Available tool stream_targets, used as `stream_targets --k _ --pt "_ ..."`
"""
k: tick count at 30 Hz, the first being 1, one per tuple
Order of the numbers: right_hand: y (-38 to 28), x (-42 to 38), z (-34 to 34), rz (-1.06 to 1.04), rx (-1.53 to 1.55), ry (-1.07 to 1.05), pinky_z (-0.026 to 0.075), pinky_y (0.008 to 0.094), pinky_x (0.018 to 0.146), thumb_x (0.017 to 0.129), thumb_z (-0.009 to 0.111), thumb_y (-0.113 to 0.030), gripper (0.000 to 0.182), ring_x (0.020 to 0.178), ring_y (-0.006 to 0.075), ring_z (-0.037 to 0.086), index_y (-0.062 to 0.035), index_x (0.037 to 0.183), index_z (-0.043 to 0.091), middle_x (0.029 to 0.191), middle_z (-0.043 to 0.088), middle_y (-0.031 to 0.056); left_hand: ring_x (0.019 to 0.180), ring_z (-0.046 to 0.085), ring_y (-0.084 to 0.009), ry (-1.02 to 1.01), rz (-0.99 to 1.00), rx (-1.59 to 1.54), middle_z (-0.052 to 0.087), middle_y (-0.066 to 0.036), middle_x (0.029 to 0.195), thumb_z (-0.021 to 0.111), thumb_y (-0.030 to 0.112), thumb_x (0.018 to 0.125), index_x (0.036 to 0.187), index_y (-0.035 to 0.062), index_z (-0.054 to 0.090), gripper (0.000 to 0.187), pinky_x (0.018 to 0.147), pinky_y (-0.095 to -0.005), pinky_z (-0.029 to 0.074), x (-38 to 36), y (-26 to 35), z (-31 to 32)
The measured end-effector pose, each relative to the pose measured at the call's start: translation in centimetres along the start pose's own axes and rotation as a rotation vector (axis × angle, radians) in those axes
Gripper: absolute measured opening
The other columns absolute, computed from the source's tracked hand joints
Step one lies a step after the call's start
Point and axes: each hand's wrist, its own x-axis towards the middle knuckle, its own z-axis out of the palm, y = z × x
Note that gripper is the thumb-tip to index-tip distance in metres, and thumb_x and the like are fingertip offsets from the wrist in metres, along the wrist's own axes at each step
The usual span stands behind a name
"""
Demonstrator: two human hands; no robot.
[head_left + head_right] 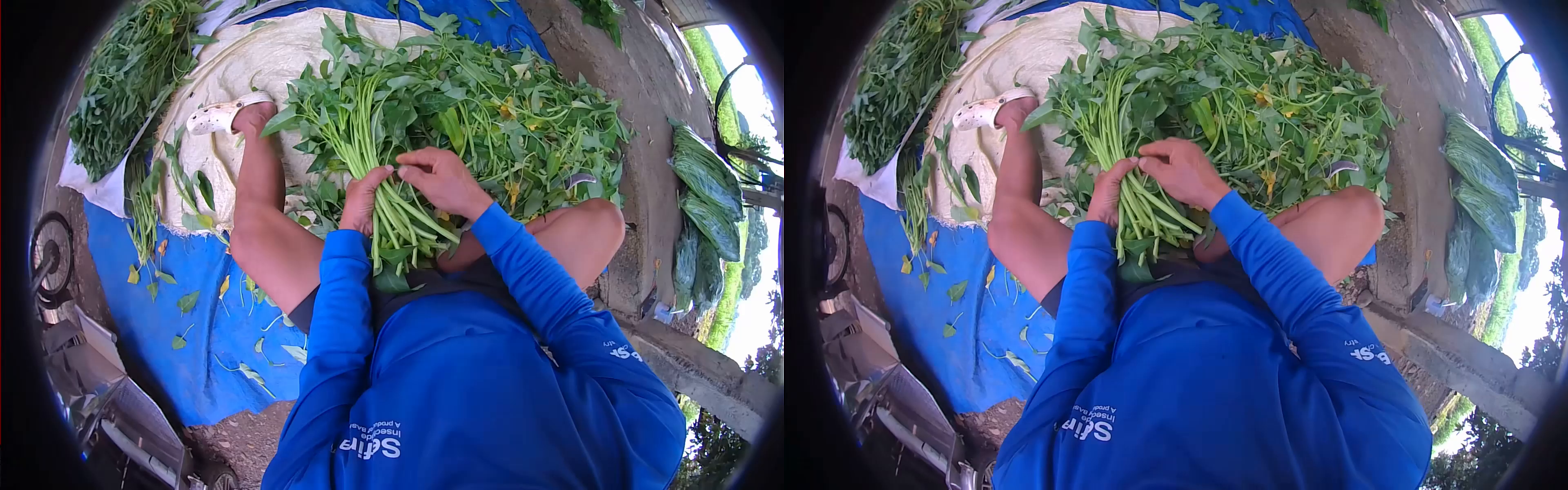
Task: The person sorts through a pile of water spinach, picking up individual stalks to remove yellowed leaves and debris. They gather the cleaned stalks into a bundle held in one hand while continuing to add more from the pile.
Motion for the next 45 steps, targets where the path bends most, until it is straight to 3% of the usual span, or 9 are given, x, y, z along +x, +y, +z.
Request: stream_targets --k 10,12,16,19,26,35,38,41,45 --pt "-5.8 14.6 -9.8 -0.045 0.516 0.055 0.052 0.0272 0.079 0.102 0.073 -0.028 0.027 0.084 0.0087 0.062 -0.0048 0.114 0.078 0.095 0.072 -0.0005 0.091 0.072 -0.0233 -0.299 0.117 0.129 0.073 -0.015 0.104 0.076 0.020 0.092 0.124 -0.0044 0.066 0.042 0.082 -0.0392 0.066 -7.4 5.9 5.0" --pt "-7.4 11.8 -12.0 -0.317 0.314 0.428 0.055 0.0325 0.076 0.094 0.078 -0.027 0.034 0.084 0.0136 0.067 -0.0016 0.118 0.076 0.096 0.074 0.0054 0.093 0.073 -0.0232 -0.279 0.132 0.134 0.073 -0.014 0.104 0.075 0.016 0.090 0.125 -0.0044 0.065 0.041 0.083 -0.0377 0.066 -8.2 7.1 5.2" --pt "-9.7 -3.3 -11.5 -0.501 0.090 -0.010 0.052 0.0282 0.075 0.094 0.073 -0.010 0.023 0.087 0.0118 0.066 -0.0047 0.117 0.076 0.097 0.067 0.0021 0.096 0.074 -0.0243 -0.234 0.155 0.105 0.073 -0.013 0.107 0.075 0.013 0.090 0.131 -0.0040 0.063 0.047 0.087 -0.0382 0.066 -8.6 8.9 4.5" --pt "-6.3 -10.2 -5.5 -0.742 -0.173 -0.078 0.056 0.0403 0.084 0.085 0.075 -0.004 0.043 0.102 0.0307 0.064 -0.0066 0.128 0.073 0.116 0.060 0.0119 0.105 0.073 -0.0294 -0.254 0.288 0.139 0.071 -0.016 0.125 0.073 0.016 0.092 0.148 0.0053 0.050 0.061 0.092 -0.0440 0.065 -9.2 9.9 5.6" --pt "-7.1 -13.5 -4.9 -0.838 -0.127 0.191 0.055 0.0482 0.088 0.094 0.077 -0.020 0.019 0.107 0.0362 0.063 -0.0072 0.106 0.070 0.113 0.061 0.0130 0.097 0.073 -0.0274 -0.163 0.335 0.194 0.072 -0.015 0.115 0.074 0.021 0.092 0.135 -0.0037 0.058 0.052 0.089 -0.0428 0.065 -13.8 12.1 7.9" --pt "-8.7 -19.4 -7.2 -0.769 -0.030 -0.159 0.052 0.0536 0.079 0.100 0.067 -0.022 0.020 0.085 0.0428 0.066 -0.0039 0.093 0.064 0.089 0.068 0.0179 0.105 0.075 -0.0361 -0.185 0.424 0.177 0.073 -0.022 0.113 0.072 0.031 0.095 0.121 -0.0040 0.064 0.045 0.095 -0.0508 0.064 -21.5 15.5 9.9" --pt "-8.7 -19.9 -15.3 -0.730 0.006 0.203 0.053 0.0483 0.075 0.101 0.069 -0.025 0.022 0.085 0.0396 0.068 -0.0039 0.097 0.068 0.090 0.069 0.0166 0.092 0.077 -0.0316 -0.126 0.533 0.196 0.075 -0.016 0.103 0.076 0.028 0.095 0.113 -0.0013 0.068 0.036 0.085 -0.0493 0.067 -22.1 18.1 8.8" --pt "-4.8 -19.5 -26.2 -0.583 -0.243 0.746 0.053 0.0298 0.078 0.107 0.071 -0.022 0.023 0.086 0.0093 0.064 0.0011 0.112 0.069 0.091 0.068 0.0017 0.090 0.077 -0.0299 -0.106 0.562 0.232 0.075 -0.013 0.099 0.077 0.025 0.095 0.112 -0.0004 0.068 0.032 0.081 -0.0473 0.068 -22.0 20.0 10.0" --pt "-0.9 -20.0 -34.4 0.054 -1.118 0.978 0.050 0.0548 0.104 0.099 0.062 -0.026 0.050 0.120 0.0461 0.064 0.0017 0.140 0.061 0.126 0.070 0.0278 0.084 0.077 -0.0277 0.005 0.660 0.301 0.074 -0.012 0.095 0.075 0.019 0.097 0.105 0.0022 0.069 0.019 0.074 -0.0446 0.069 -21.0 22.4 11.9"
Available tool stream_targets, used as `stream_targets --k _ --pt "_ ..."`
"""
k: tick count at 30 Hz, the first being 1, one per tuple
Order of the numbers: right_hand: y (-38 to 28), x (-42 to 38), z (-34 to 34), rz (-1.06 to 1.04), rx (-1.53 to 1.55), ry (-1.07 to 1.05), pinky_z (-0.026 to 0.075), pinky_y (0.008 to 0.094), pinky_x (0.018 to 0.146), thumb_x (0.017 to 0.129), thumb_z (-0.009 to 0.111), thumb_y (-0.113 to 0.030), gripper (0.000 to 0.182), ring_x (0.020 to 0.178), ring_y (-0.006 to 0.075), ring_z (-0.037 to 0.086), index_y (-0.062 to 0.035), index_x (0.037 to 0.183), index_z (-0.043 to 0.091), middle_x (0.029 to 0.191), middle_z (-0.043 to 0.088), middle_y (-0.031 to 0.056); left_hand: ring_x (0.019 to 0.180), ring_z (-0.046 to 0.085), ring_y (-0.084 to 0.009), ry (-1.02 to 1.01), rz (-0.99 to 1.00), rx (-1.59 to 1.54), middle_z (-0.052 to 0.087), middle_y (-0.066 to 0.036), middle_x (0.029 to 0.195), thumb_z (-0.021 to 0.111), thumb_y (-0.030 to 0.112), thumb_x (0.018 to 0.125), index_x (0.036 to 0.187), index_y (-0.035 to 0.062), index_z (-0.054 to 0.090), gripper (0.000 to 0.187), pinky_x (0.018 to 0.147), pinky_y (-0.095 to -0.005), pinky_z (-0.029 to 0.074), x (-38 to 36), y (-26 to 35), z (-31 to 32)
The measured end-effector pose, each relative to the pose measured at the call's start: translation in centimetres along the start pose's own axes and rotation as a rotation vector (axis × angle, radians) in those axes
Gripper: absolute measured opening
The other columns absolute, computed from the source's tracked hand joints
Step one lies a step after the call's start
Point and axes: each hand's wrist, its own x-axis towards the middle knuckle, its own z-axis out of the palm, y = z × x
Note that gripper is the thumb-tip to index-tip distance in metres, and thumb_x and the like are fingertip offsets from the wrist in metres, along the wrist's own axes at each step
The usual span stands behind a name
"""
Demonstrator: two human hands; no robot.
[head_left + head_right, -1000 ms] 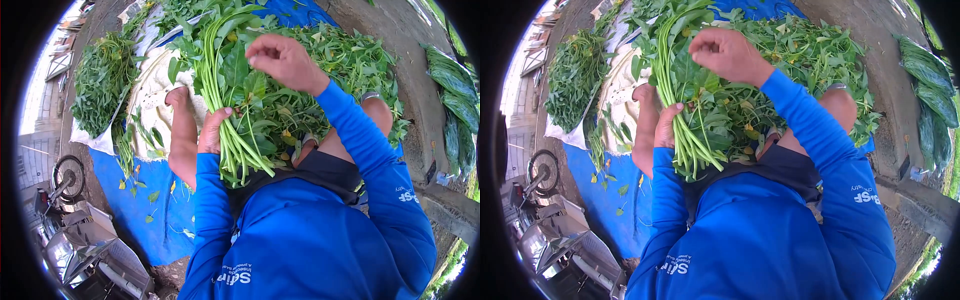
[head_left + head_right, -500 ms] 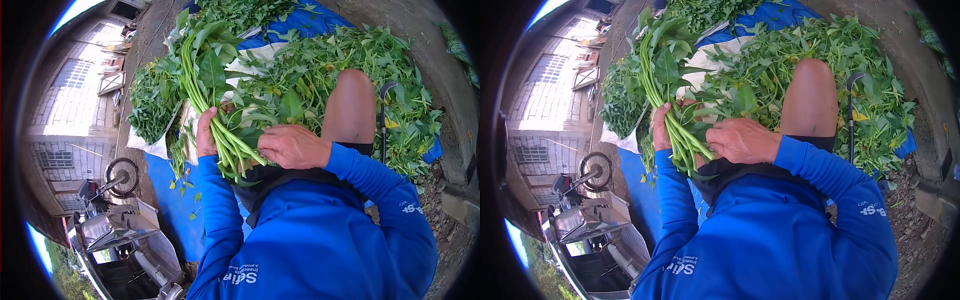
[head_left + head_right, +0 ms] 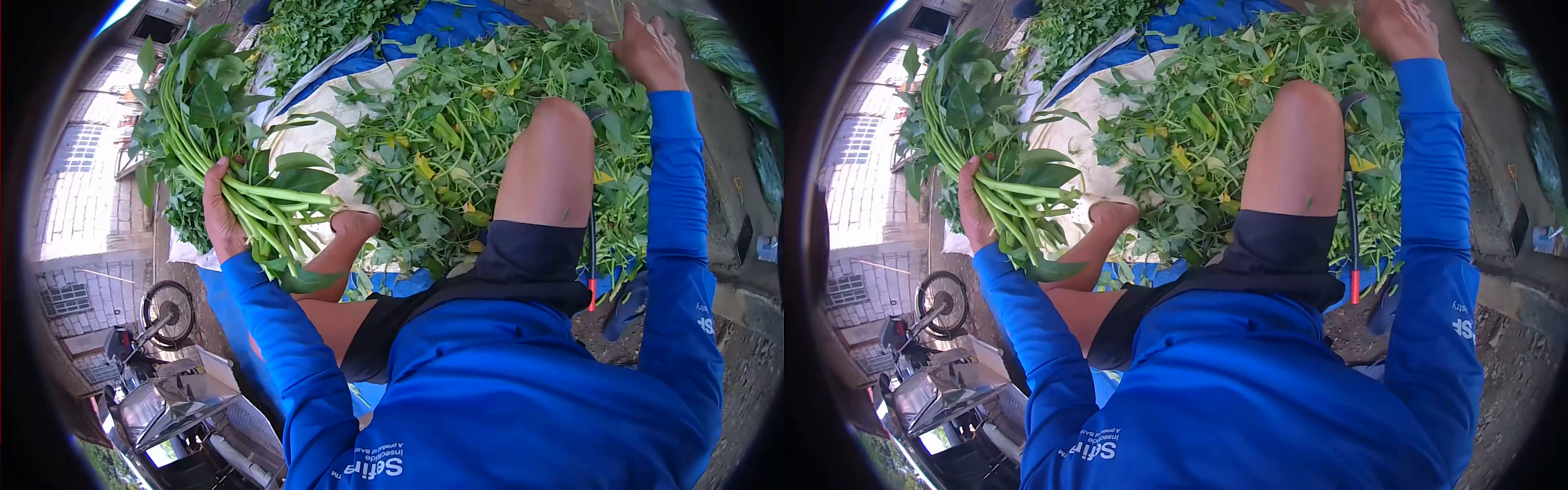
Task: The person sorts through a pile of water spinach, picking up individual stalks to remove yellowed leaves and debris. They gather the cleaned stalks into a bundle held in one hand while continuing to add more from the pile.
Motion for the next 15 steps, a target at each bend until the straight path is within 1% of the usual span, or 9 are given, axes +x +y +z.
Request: stream_targets --k 2,3,5,6,8,9,11,12,15 --pt "-1.3 0.7 0.1 0.035 0.140 -0.054 0.051 0.0560 0.104 0.092 0.065 -0.018 0.048 0.121 0.0458 0.064 0.0017 0.135 0.058 0.124 0.070 0.0277 0.078 0.075 -0.0257 0.028 0.040 -0.003 0.073 -0.010 0.090 0.075 0.020 0.097 0.099 0.0024 0.070 0.018 0.071 -0.0426 0.068 0.5 -0.3 1.1" --pt "-3.7 1.2 0.2 0.041 0.351 -0.141 0.054 0.0577 0.095 0.098 0.060 -0.022 0.042 0.110 0.0502 0.069 -0.0004 0.133 0.065 0.116 0.072 0.0319 0.076 0.074 -0.0245 0.038 0.037 -0.010 0.073 -0.010 0.089 0.075 0.020 0.097 0.099 0.0026 0.070 0.018 0.070 -0.0412 0.067 0.4 -0.7 1.8" --pt "-7.2 2.3 5.6 -0.166 0.457 -0.317 0.058 0.0430 0.096 0.102 0.071 -0.030 0.036 0.107 0.0311 0.076 -0.0025 0.126 0.074 0.114 0.079 0.0162 0.073 0.072 -0.0224 0.045 0.008 -0.015 0.072 -0.009 0.088 0.076 0.019 0.097 0.100 0.0032 0.070 0.017 0.069 -0.0388 0.065 1.0 -2.3 2.0" --pt "-10.1 3.4 8.2 -0.162 0.458 -0.587 0.057 0.0486 0.099 0.098 0.071 -0.031 0.040 0.113 0.0388 0.074 -0.0037 0.126 0.075 0.120 0.077 0.0214 0.072 0.071 -0.0215 0.040 -0.015 -0.019 0.071 -0.008 0.088 0.076 0.019 0.097 0.100 0.0036 0.070 0.017 0.069 -0.0379 0.065 1.6 -3.3 1.6" --pt "-15.8 3.0 13.4 -0.214 0.514 -0.835 0.058 0.0504 0.088 0.093 0.069 -0.018 0.025 0.092 0.0371 0.076 -0.0010 0.108 0.078 0.100 0.079 0.0213 0.075 0.071 -0.0210 0.042 -0.058 -0.046 0.070 -0.007 0.089 0.077 0.019 0.096 0.103 0.0043 0.068 0.019 0.070 -0.0372 0.064 2.0 -5.4 1.2" --pt "-17.3 1.9 21.2 -0.307 0.492 -0.833 0.056 0.0535 0.082 0.090 0.068 -0.015 0.020 0.082 0.0385 0.073 0.0004 0.099 0.077 0.088 0.077 0.0214 0.075 0.071 -0.0210 0.063 -0.094 -0.060 0.070 -0.007 0.089 0.077 0.019 0.096 0.104 0.0041 0.068 0.019 0.070 -0.0371 0.064 2.3 -6.6 0.9" --pt "-20.3 -1.0 27.1 -0.144 0.362 -0.964 0.058 0.0562 0.087 0.089 0.069 -0.016 0.024 0.090 0.0460 0.074 0.0044 0.097 0.077 0.098 0.076 0.0287 0.074 0.070 -0.0206 0.080 -0.160 -0.074 0.070 -0.007 0.089 0.076 0.020 0.096 0.106 0.0032 0.068 0.021 0.069 -0.0370 0.064 3.0 -8.9 -0.2" --pt "-21.6 -3.0 27.2 0.048 0.366 -0.938 0.060 0.0526 0.098 0.093 0.067 -0.016 0.030 0.112 0.0467 0.074 0.0040 0.112 0.077 0.120 0.075 0.0311 0.072 0.069 -0.0197 0.093 -0.170 -0.073 0.070 -0.007 0.086 0.076 0.021 0.095 0.105 0.0022 0.069 0.022 0.067 -0.0355 0.062 3.2 -10.1 -1.1" --pt "-23.4 -8.1 31.4 0.257 0.330 -0.905 0.058 0.0530 0.100 0.090 0.070 -0.022 0.034 0.113 0.0469 0.073 0.0047 0.110 0.078 0.117 0.075 0.0314 0.067 0.066 -0.0183 0.104 -0.265 -0.072 0.067 -0.007 0.080 0.076 0.021 0.094 0.098 0.0006 0.070 0.022 0.064 -0.0336 0.060 4.0 -13.5 -4.2"
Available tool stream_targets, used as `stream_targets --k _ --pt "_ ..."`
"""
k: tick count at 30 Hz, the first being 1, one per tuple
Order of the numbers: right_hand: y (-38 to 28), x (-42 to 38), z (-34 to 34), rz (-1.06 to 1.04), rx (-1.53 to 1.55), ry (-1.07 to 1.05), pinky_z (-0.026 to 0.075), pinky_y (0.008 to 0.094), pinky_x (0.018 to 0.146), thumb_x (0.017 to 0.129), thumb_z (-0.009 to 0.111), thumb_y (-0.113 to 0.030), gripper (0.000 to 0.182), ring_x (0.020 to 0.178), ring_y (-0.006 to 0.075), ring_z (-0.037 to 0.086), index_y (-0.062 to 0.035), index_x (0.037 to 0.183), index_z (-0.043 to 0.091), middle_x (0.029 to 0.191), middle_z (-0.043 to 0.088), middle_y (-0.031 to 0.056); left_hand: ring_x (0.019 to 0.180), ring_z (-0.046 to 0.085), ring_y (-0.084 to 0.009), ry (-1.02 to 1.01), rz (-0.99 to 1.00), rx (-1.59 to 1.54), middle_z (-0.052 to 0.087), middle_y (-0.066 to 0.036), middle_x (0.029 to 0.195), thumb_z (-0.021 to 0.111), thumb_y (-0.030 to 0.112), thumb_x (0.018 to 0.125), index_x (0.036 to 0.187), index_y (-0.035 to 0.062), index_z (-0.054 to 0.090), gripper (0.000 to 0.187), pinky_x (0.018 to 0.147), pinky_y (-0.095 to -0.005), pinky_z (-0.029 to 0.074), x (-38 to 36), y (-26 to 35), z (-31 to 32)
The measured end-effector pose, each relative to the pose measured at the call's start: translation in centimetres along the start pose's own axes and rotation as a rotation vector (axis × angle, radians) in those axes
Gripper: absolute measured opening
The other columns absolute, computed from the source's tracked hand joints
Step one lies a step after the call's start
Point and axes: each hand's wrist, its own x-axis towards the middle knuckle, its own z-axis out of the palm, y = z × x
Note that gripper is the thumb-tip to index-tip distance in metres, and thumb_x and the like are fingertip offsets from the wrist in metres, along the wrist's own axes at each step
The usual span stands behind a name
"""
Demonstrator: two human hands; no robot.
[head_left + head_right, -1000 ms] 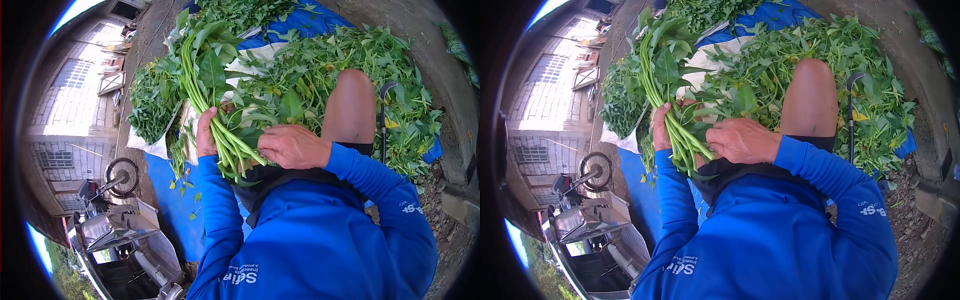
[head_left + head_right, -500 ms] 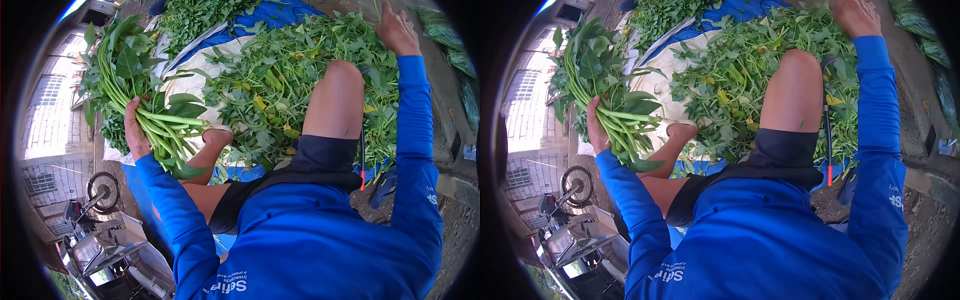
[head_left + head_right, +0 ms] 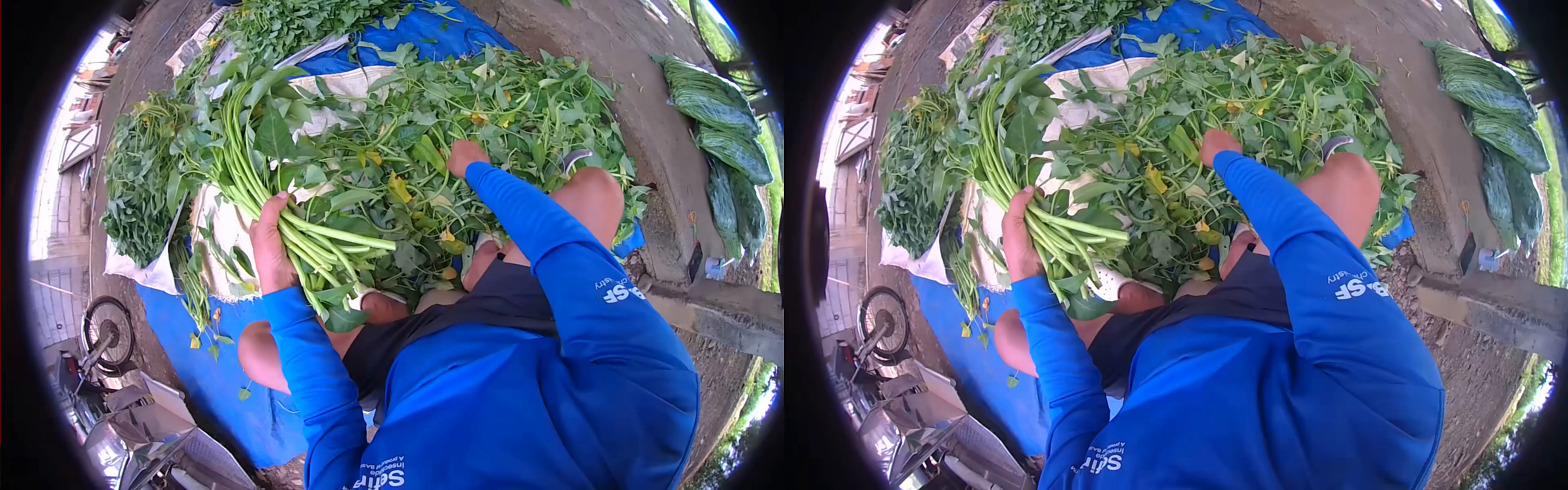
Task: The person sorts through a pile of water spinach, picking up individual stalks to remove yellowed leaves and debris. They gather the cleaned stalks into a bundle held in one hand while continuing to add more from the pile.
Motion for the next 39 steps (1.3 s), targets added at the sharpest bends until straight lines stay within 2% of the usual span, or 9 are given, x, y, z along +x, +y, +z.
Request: stream_targets --k 5,6,8,10,12,16,20,25,39 --pt "-1.7 1.0 -4.1 0.066 -0.104 -0.101 0.056 0.0488 0.108 0.094 0.072 -0.026 0.041 0.124 0.0419 0.070 0.0042 0.121 0.075 0.131 0.071 0.0303 0.064 0.066 -0.0187 0.099 -0.079 -0.097 0.068 -0.008 0.078 0.076 0.023 0.094 0.096 -0.0014 0.070 0.025 0.060 -0.0342 0.058 1.3 -2.2 -1.9" --pt "0.5 5.1 -2.9 -0.119 -0.270 -0.023 0.062 0.0474 0.089 0.096 0.074 -0.032 0.043 0.106 0.0371 0.077 0.0047 0.118 0.075 0.121 0.076 0.0260 0.063 0.066 -0.0190 0.099 -0.082 -0.095 0.068 -0.009 0.078 0.076 0.021 0.093 0.095 -0.0018 0.071 0.024 0.060 -0.0345 0.058 1.4 -2.1 -2.1" --pt "-4.0 2.1 -12.6 0.078 0.103 -0.370 0.056 0.0401 0.062 0.098 0.077 -0.036 0.040 0.077 0.0231 0.071 0.0022 0.110 0.075 0.104 0.077 0.0153 0.063 0.066 -0.0191 0.110 -0.087 -0.151 0.068 -0.009 0.078 0.076 0.021 0.093 0.095 -0.0020 0.071 0.023 0.059 -0.0347 0.058 2.1 -2.1 -2.3" --pt "-3.8 1.5 -17.6 0.007 0.416 -0.352 0.041 0.0292 0.050 0.100 0.077 -0.035 0.032 0.064 0.0098 0.055 -0.0034 0.103 0.074 0.087 0.070 0.0037 0.064 0.067 -0.0196 0.092 -0.095 -0.202 0.069 -0.009 0.079 0.076 0.020 0.093 0.096 -0.0022 0.071 0.023 0.059 -0.0350 0.059 2.5 -2.0 -2.5" --pt "-5.2 -1.7 -22.7 -0.030 0.603 -0.203 0.039 0.0242 0.051 0.101 0.076 -0.030 0.023 0.064 0.0053 0.052 -0.0078 0.100 0.074 0.081 0.066 -0.0019 0.065 0.068 -0.0201 0.078 -0.109 -0.199 0.069 -0.008 0.080 0.076 0.021 0.095 0.099 0.0002 0.070 0.022 0.062 -0.0352 0.061 2.1 -1.3 -1.8" --pt "-4.6 -5.4 -27.1 -0.031 0.420 -0.259 0.038 0.0209 0.054 0.103 0.075 -0.027 0.016 0.064 0.0035 0.053 -0.0111 0.108 0.075 0.081 0.064 -0.0065 0.067 0.070 -0.0206 -0.005 -0.096 -0.162 0.070 -0.008 0.082 0.077 0.021 0.096 0.103 -0.0001 0.070 0.023 0.063 -0.0349 0.062 2.2 -1.5 -1.5" --pt "-3.7 -9.4 -32.4 -0.190 0.954 -0.059 0.042 0.0208 0.055 0.106 0.073 -0.025 0.020 0.068 0.0022 0.055 -0.0076 0.115 0.075 0.082 0.065 -0.0065 0.067 0.071 -0.0208 -0.036 -0.095 -0.180 0.072 -0.009 0.085 0.077 0.018 0.095 0.104 -0.0014 0.071 0.022 0.063 -0.0357 0.063 1.2 -1.2 -0.7" --pt "-4.1 -12.6 -32.6 -0.186 1.016 -0.090 0.044 0.0207 0.061 0.107 0.070 -0.026 0.018 0.074 0.0029 0.055 -0.0102 0.116 0.074 0.085 0.063 -0.0086 0.066 0.071 -0.0200 -0.097 -0.086 -0.130 0.072 -0.009 0.084 0.077 0.017 0.095 0.103 -0.0013 0.071 0.021 0.062 -0.0347 0.062 1.4 -1.8 -0.1" --pt "-15.3 -15.4 -20.9 -0.589 1.261 0.329 0.049 0.0234 0.081 0.101 0.079 -0.011 0.020 0.087 0.0040 0.059 -0.0019 0.119 0.078 0.098 0.073 -0.0034 0.071 0.070 -0.0177 -0.190 0.028 -0.193 0.072 -0.008 0.094 0.084 0.009 0.088 0.116 -0.0004 0.065 0.035 0.063 -0.0324 0.060 0.0 -4.4 3.9"
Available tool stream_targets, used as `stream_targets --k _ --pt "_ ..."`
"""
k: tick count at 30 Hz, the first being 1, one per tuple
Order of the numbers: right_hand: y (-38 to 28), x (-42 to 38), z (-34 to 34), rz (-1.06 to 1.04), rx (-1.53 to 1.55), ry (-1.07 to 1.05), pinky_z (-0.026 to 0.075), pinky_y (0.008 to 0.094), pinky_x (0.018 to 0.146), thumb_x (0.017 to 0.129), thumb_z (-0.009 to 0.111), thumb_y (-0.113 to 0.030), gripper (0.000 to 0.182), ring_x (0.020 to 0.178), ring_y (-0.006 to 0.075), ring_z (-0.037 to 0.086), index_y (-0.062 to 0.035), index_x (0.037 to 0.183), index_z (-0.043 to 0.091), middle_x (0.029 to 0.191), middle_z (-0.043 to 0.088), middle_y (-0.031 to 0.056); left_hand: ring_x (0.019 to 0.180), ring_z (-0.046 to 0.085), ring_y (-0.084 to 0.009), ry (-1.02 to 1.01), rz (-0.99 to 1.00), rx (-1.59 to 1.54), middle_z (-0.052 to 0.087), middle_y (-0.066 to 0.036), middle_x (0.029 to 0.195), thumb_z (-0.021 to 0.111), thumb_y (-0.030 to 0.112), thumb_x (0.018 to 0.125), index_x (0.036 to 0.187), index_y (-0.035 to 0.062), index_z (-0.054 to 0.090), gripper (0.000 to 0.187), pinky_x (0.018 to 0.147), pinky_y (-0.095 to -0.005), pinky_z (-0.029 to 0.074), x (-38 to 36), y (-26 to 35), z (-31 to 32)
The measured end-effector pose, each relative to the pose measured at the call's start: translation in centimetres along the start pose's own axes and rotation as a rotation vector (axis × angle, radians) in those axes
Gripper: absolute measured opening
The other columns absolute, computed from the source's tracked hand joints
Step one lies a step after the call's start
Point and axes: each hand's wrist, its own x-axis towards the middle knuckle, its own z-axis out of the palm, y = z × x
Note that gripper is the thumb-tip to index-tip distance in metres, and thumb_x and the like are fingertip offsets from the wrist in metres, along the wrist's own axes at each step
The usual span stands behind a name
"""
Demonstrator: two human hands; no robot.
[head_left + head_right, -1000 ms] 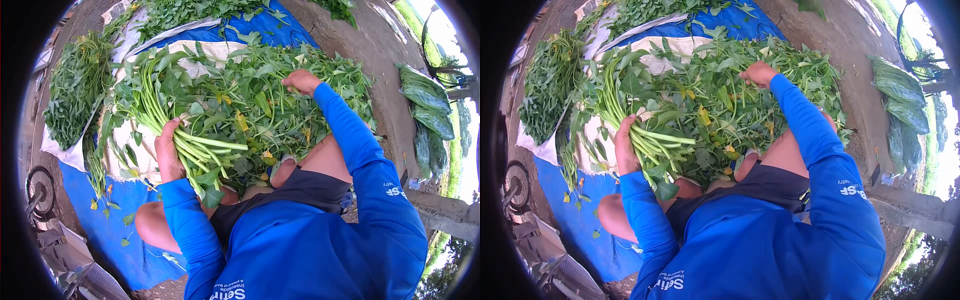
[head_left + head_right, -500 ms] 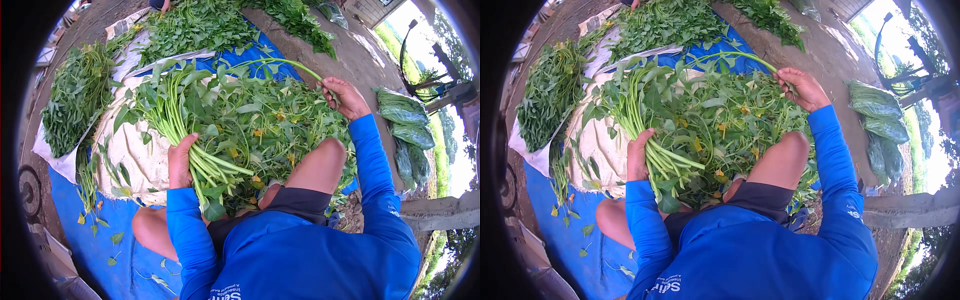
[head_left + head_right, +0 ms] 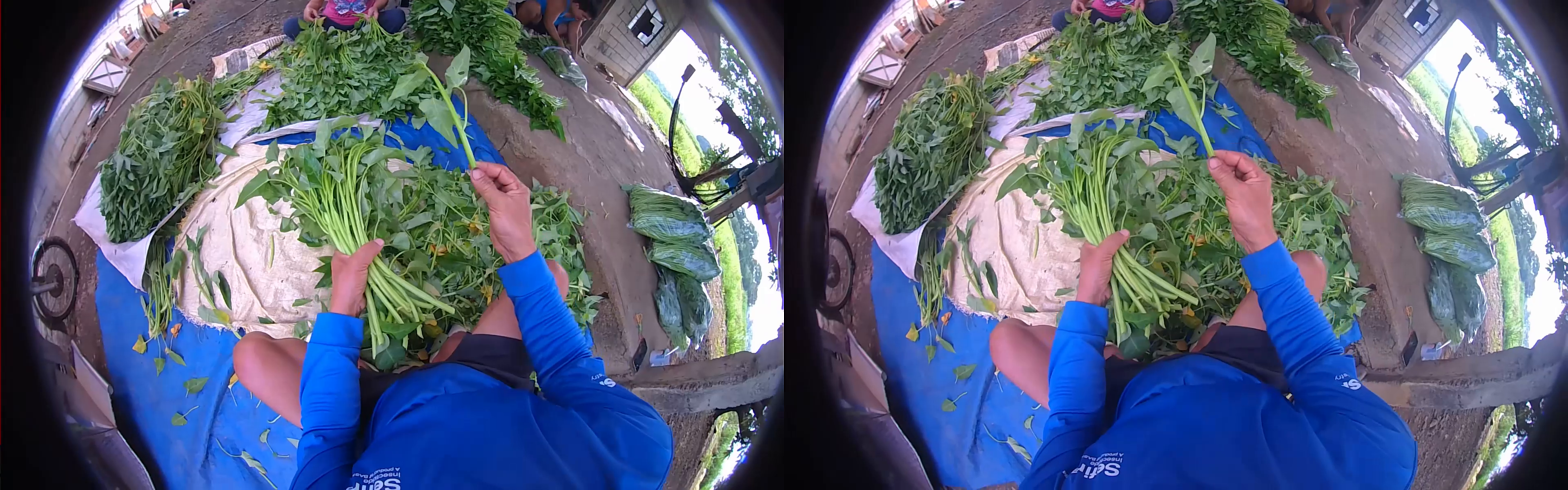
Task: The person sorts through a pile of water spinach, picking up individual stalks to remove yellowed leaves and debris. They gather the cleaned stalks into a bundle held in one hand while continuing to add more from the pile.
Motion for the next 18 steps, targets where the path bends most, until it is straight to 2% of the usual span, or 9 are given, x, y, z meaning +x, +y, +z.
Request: stream_targets --k 1,4,7,10,13,16,17,18 --pt "1.4 -1.8 1.5 0.059 -0.026 -0.027 0.049 0.0234 0.080 0.101 0.079 -0.012 0.021 0.086 0.0042 0.059 -0.0010 0.119 0.078 0.098 0.073 -0.0030 0.071 0.070 -0.0179 0.003 0.035 -0.017 0.072 -0.008 0.095 0.084 0.009 0.088 0.116 -0.0012 0.066 0.035 0.062 -0.0319 0.060 0.0 -0.6 0.4" --pt "6.2 -8.7 4.4 0.290 -0.201 -0.201 0.051 0.0261 0.076 0.102 0.078 -0.016 0.025 0.083 0.0065 0.060 0.0029 0.119 0.078 0.096 0.074 0.0000 0.083 0.071 -0.0156 -0.051 0.044 -0.007 0.074 -0.006 0.102 0.082 0.010 0.091 0.117 -0.0007 0.069 0.030 0.075 -0.0314 0.060 0.3 -2.3 0.3" --pt "7.5 -11.2 5.1 0.251 -0.386 -0.242 0.054 0.0304 0.076 0.103 0.074 -0.018 0.028 0.081 0.0100 0.063 0.0051 0.119 0.076 0.095 0.076 0.0059 0.087 0.071 -0.0137 -0.119 0.121 -0.069 0.073 -0.006 0.109 0.080 0.015 0.095 0.126 -0.0004 0.066 0.038 0.076 -0.0304 0.059 -0.2 -2.3 0.9" --pt "6.3 -11.5 5.4 0.195 -0.489 -0.223 0.056 0.0372 0.079 0.103 0.070 -0.019 0.030 0.082 0.0210 0.070 0.0057 0.121 0.075 0.095 0.077 0.0157 0.091 0.071 -0.0144 -0.124 0.141 -0.074 0.073 -0.005 0.111 0.081 0.016 0.095 0.128 0.0000 0.065 0.040 0.077 -0.0299 0.058 -0.3 -2.5 0.9" --pt "6.2 -11.4 5.2 0.019 -0.654 -0.371 0.057 0.0436 0.081 0.101 0.069 -0.020 0.030 0.086 0.0342 0.074 0.0047 0.117 0.076 0.097 0.076 0.0226 0.090 0.071 -0.0150 -0.095 0.221 0.028 0.074 -0.005 0.111 0.080 0.013 0.093 0.125 -0.0002 0.067 0.037 0.078 -0.0303 0.058 0.0 -2.8 1.2" --pt "3.8 -10.3 5.0 -0.057 -0.740 -0.615 0.057 0.0481 0.083 0.099 0.069 -0.024 0.031 0.091 0.0410 0.073 0.0034 0.111 0.077 0.098 0.074 0.0250 0.090 0.071 -0.0155 -0.135 0.190 0.110 0.074 -0.005 0.110 0.080 0.010 0.091 0.123 0.0000 0.068 0.036 0.080 -0.0308 0.058 0.2 -2.7 0.8" --pt "1.9 -9.2 4.7 0.047 -0.870 -0.723 0.056 0.0481 0.087 0.096 0.071 -0.029 0.033 0.095 0.0381 0.075 0.0013 0.108 0.078 0.102 0.076 0.0245 0.095 0.068 -0.0145 -0.134 0.118 0.147 0.073 -0.005 0.113 0.081 0.006 0.087 0.128 0.0002 0.066 0.044 0.086 -0.0305 0.056 0.0 -2.4 0.6" --pt "0.5 -7.8 5.0 0.090 -0.774 -0.587 0.056 0.0479 0.090 0.096 0.072 -0.031 0.036 0.099 0.0388 0.075 -0.0004 0.114 0.077 0.107 0.075 0.0264 0.094 0.069 -0.0145 -0.145 0.137 0.152 0.073 -0.005 0.113 0.081 0.006 0.087 0.130 0.0004 0.065 0.046 0.086 -0.0304 0.056 -0.2 -2.1 1.0"
